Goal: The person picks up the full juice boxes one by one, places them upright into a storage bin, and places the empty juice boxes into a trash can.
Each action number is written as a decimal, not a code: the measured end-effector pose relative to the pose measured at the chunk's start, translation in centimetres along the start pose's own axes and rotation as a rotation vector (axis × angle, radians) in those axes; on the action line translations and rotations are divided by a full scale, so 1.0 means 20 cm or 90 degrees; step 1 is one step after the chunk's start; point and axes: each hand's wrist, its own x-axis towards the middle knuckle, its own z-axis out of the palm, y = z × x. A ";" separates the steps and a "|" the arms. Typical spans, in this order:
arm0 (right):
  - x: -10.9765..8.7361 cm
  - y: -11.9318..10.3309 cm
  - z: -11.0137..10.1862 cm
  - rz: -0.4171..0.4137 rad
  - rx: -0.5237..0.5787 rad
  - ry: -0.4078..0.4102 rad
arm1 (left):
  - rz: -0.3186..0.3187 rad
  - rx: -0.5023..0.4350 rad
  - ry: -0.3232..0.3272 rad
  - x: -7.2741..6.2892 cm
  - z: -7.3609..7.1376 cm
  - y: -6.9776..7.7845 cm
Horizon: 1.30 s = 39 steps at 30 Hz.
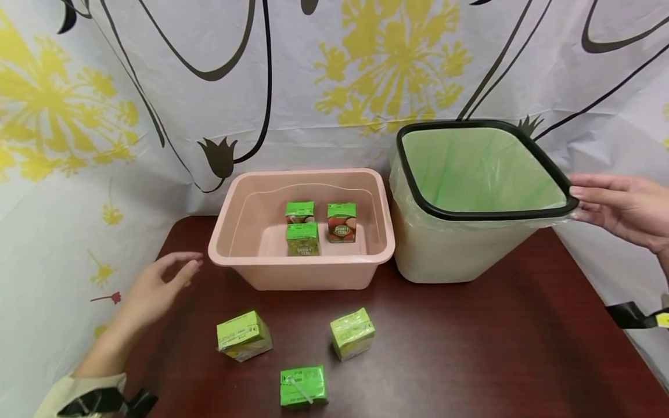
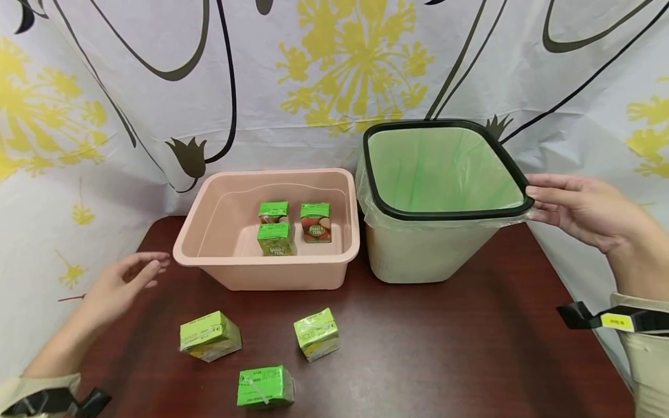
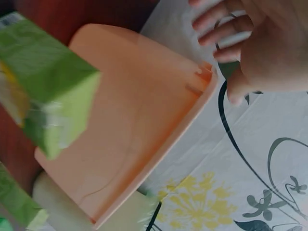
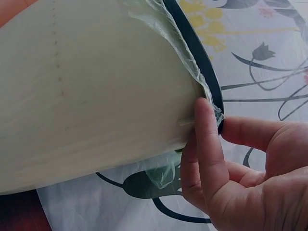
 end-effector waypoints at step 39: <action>-0.01 -0.02 0.01 0.029 -0.083 0.028 | 0.179 -0.162 -0.148 -0.25 0.45 -0.02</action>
